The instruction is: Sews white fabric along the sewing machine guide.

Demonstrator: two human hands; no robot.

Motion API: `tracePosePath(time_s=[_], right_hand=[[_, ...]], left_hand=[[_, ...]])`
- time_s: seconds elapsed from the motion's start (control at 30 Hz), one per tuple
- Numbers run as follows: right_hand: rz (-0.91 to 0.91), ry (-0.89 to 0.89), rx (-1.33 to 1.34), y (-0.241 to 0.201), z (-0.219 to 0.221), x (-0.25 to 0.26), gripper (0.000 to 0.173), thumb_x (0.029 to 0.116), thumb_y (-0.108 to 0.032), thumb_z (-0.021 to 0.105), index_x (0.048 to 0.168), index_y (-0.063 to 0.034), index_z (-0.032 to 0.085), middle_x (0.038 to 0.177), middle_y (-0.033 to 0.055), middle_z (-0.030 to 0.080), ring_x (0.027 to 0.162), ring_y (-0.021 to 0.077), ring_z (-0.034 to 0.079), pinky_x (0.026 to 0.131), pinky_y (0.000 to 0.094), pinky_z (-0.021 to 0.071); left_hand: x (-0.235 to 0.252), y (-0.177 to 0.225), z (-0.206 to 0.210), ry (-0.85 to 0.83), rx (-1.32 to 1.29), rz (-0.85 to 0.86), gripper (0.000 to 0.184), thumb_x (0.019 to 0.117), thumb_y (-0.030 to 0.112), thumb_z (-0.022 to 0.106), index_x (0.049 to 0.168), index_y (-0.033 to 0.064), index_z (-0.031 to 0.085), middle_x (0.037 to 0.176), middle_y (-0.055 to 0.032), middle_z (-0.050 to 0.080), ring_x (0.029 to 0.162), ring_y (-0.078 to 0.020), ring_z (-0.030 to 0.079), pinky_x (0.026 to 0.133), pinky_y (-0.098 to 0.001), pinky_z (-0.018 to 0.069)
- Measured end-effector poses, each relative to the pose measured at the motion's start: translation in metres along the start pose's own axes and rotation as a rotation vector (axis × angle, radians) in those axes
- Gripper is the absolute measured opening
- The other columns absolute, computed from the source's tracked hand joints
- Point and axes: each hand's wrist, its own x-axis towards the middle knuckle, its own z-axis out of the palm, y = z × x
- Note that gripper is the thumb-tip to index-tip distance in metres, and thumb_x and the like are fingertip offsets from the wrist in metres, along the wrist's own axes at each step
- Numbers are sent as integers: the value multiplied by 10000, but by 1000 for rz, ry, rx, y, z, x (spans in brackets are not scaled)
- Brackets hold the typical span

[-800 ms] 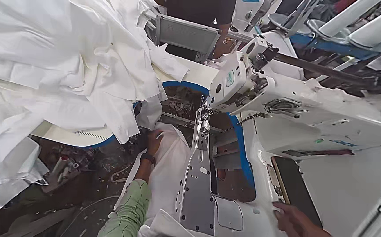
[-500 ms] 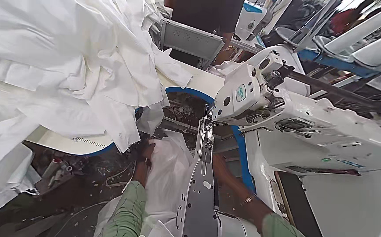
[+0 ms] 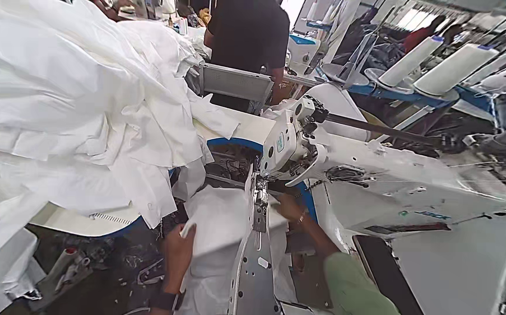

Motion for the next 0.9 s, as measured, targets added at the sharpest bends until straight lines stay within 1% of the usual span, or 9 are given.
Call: tracePosePath(time_s=[0.17, 0.27, 0.33, 0.43, 0.57, 0.67, 0.73, 0.8, 0.9], right_hand=[[176, -381, -288, 22, 38, -119, 400, 1038, -222, 566, 1277, 94, 618, 1323, 329, 603, 1290, 478, 554, 1067, 633, 419], [6, 136, 38, -24, 20, -137, 378, 1033, -114, 560, 1362, 71, 543, 1113, 302, 685, 1061, 470, 669, 946, 604, 499], [-336, 557, 129, -52, 41, -152, 489, 965, -88, 623, 1424, 54, 534, 805, 204, 689, 654, 381, 679, 621, 540, 564], [-776, 964, -23, -46, 79, -163, 269, 844, -78, 600, 1047, 4, 755, 620, 106, 635, 421, 223, 588, 374, 351, 466], [-891, 1035, -93, -46, 85, -163, 176, 843, -61, 550, 769, -111, 702, 582, 12, 582, 454, 132, 553, 409, 253, 435], [-595, 888, 71, -47, 80, -172, 371, 880, -230, 630, 1075, 76, 708, 617, 67, 652, 480, 207, 628, 430, 368, 501], [-136, 596, 233, -21, 48, -166, 613, 915, -285, 742, 1333, 127, 564, 801, 236, 709, 695, 416, 701, 646, 603, 557], [105, 332, 299, 8, 18, -142, 405, 1005, -252, 667, 1175, 115, 658, 1002, 312, 699, 985, 474, 676, 904, 638, 479], [-51, 381, 282, -9, 7, -129, 258, 1006, -171, 629, 1043, 64, 728, 958, 256, 716, 946, 408, 690, 875, 604, 501]], left_hand=[[-7, -64, 7, -591, 319, -187, 343, 961, 239, 699, 971, -104, 691, 954, -275, 676, 935, -395, 651, 872, -584, 488], [25, -6, 3, -625, 190, 167, 268, 989, 171, 643, 907, -80, 688, 845, -227, 654, 816, -339, 631, 813, -553, 496], [7, 66, 3, -611, -83, 415, 264, 1027, 156, 557, 905, -8, 723, 752, -75, 645, 695, -147, 592, 713, -383, 504], [-55, 95, -4, -1027, -490, 321, 368, 1073, 131, 407, 1341, -48, 585, 873, 29, 674, 712, 18, 594, 680, -177, 505], [-29, 85, 15, -616, -453, 347, 273, 986, 60, 557, 1226, -29, 653, 863, -6, 716, 690, -59, 665, 638, -237, 567], [-11, 107, 63, -276, -129, 658, 374, 951, 204, 674, 1224, -48, 633, 1143, -210, 682, 1008, -310, 687, 890, -472, 560], [-30, 109, 72, -242, 22, 658, 508, 999, 264, 611, 1396, -44, 539, 1134, -251, 688, 992, -394, 699, 868, -547, 555], [-40, 102, 61, -326, 135, 615, 575, 1045, 296, 530, 1543, 26, 435, 964, -233, 708, 821, -416, 698, 751, -568, 546], [-31, 109, 54, -465, 241, 559, 579, 1083, 371, 424, 1608, 136, 357, 883, -192, 716, 811, -419, 686, 745, -589, 523]])
